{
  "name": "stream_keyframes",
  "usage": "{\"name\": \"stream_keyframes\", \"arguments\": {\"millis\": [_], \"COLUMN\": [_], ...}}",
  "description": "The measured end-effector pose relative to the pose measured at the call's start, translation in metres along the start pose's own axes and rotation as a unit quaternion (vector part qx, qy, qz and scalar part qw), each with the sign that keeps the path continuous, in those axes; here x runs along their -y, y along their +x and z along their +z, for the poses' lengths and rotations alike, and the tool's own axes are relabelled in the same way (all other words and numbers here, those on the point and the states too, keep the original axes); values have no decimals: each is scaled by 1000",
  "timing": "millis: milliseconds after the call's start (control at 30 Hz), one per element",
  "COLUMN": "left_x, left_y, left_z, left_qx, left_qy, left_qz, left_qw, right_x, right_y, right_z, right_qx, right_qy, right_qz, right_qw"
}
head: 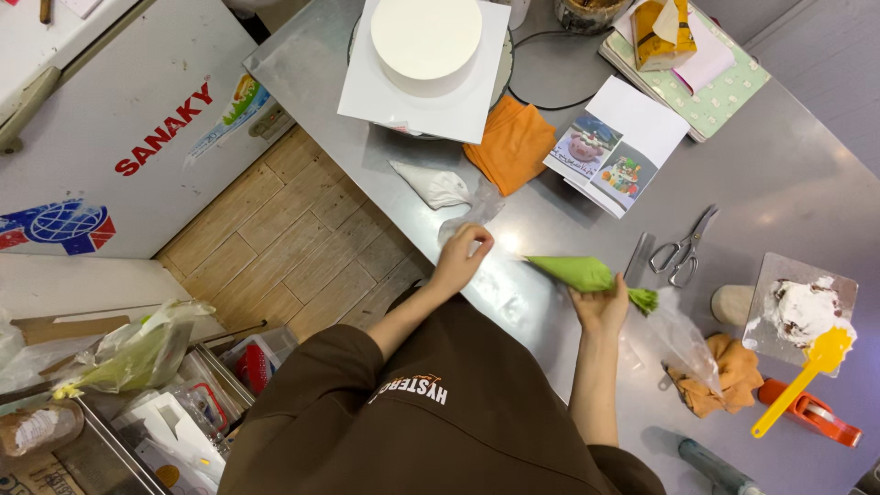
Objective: The person adds green food coloring to white icing inside a plastic bag, then kneads and rolls the bag to mix the color uniformly. The person repeats this process with a second bag of icing, creating two green-colored icing bags ready for use.
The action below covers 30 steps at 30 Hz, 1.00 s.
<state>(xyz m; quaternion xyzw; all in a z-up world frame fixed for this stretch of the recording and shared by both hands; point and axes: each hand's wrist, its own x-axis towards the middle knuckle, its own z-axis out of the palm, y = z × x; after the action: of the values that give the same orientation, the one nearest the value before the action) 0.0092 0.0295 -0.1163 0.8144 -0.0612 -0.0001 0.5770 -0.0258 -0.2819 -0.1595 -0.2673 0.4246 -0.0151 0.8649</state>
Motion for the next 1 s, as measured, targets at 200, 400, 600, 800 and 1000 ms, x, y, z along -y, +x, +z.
{"name": "stream_keyframes", "arguments": {"millis": [200,400,600,800,1000], "left_x": [5,-3,17,78,153], "left_y": [2,23,68,128,209], "left_z": [-53,-109,-204,-317,-340], "left_qx": [-18,-17,-80,-88,50], "left_qy": [1,-35,-30,-68,-174], "left_qz": [-33,-30,12,-10,-177], "left_qw": [999,999,996,994,967], "right_x": [-20,-44,-98,-138,-133], "right_y": [16,-2,-9,61,83], "right_z": [-30,31,147,241,323], "right_qx": [-34,-13,85,118,116], "right_qy": [10,-155,-192,-231,-284], "right_qz": [-64,-269,-344,-306,-186], "right_qw": [997,950,915,916,933]}}
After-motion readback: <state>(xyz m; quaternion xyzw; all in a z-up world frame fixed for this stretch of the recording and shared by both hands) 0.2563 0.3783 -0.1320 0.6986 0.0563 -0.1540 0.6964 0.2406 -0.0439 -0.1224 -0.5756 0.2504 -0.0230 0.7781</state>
